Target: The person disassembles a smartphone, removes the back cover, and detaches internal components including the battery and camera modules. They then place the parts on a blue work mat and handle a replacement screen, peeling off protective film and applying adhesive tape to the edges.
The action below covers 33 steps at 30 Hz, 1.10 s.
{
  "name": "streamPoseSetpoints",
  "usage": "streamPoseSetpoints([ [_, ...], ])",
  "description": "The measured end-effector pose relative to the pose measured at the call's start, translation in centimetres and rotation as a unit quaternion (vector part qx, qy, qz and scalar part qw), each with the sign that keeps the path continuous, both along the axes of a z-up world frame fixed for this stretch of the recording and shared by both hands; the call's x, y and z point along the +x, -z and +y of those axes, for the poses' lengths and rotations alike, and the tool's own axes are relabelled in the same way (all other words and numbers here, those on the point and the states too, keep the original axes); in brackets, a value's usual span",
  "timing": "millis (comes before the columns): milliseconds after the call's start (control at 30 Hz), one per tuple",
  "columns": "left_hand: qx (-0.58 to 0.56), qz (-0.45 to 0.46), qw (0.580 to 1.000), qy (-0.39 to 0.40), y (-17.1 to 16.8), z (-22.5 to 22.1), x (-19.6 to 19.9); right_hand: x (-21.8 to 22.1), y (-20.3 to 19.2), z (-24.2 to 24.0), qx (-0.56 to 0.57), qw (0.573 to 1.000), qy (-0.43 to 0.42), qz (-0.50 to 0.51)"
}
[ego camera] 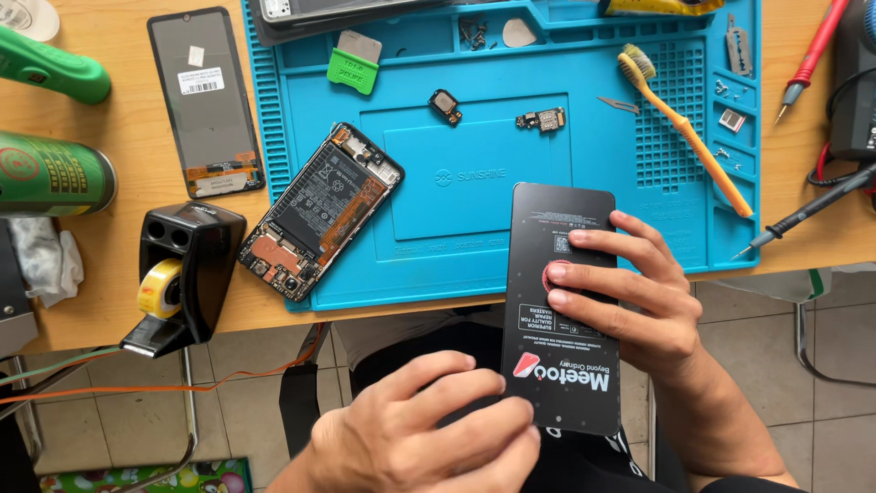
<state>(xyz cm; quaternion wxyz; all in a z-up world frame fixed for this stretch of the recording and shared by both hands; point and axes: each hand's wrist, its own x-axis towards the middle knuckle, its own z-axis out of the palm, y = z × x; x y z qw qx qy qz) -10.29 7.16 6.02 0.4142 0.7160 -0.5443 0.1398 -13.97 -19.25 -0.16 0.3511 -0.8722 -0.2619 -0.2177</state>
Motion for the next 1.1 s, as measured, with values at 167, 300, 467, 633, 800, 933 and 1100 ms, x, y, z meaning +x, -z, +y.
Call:
streamPoseSetpoints([
  [167, 0.02, -0.04, 0.999, 0.023, -0.1, 0.1, 0.4, 0.1, 0.0, 0.0, -0.013, 1.0, -0.001, -0.012],
  [300, 0.018, -0.02, 0.999, 0.043, -0.3, 0.0, 0.4, 0.2, -0.2, 0.0, -0.024, 1.0, 0.0, -0.015],
  [467, 0.013, 0.091, 0.994, 0.064, -0.8, -0.5, 0.5, 0.2, 0.2, 0.2, -0.025, 1.0, -0.013, -0.014],
  [633, 0.026, 0.2, 0.979, 0.045, -0.4, -0.8, 1.1, 0.0, 0.7, 0.4, -0.016, 0.999, -0.026, -0.023],
  [800, 0.023, 0.301, 0.953, 0.028, 0.5, -1.5, 3.6, -0.2, 1.1, 0.7, -0.005, 0.999, -0.024, -0.026],
  [933, 0.025, 0.373, 0.927, -0.029, 2.3, -2.1, 4.5, -0.1, 1.3, 0.8, -0.002, 1.0, -0.027, -0.015],
  [1100, 0.031, 0.399, 0.916, -0.036, 3.2, -2.6, 5.0, 0.0, 1.9, 0.7, 0.02, 0.999, -0.038, -0.001],
])
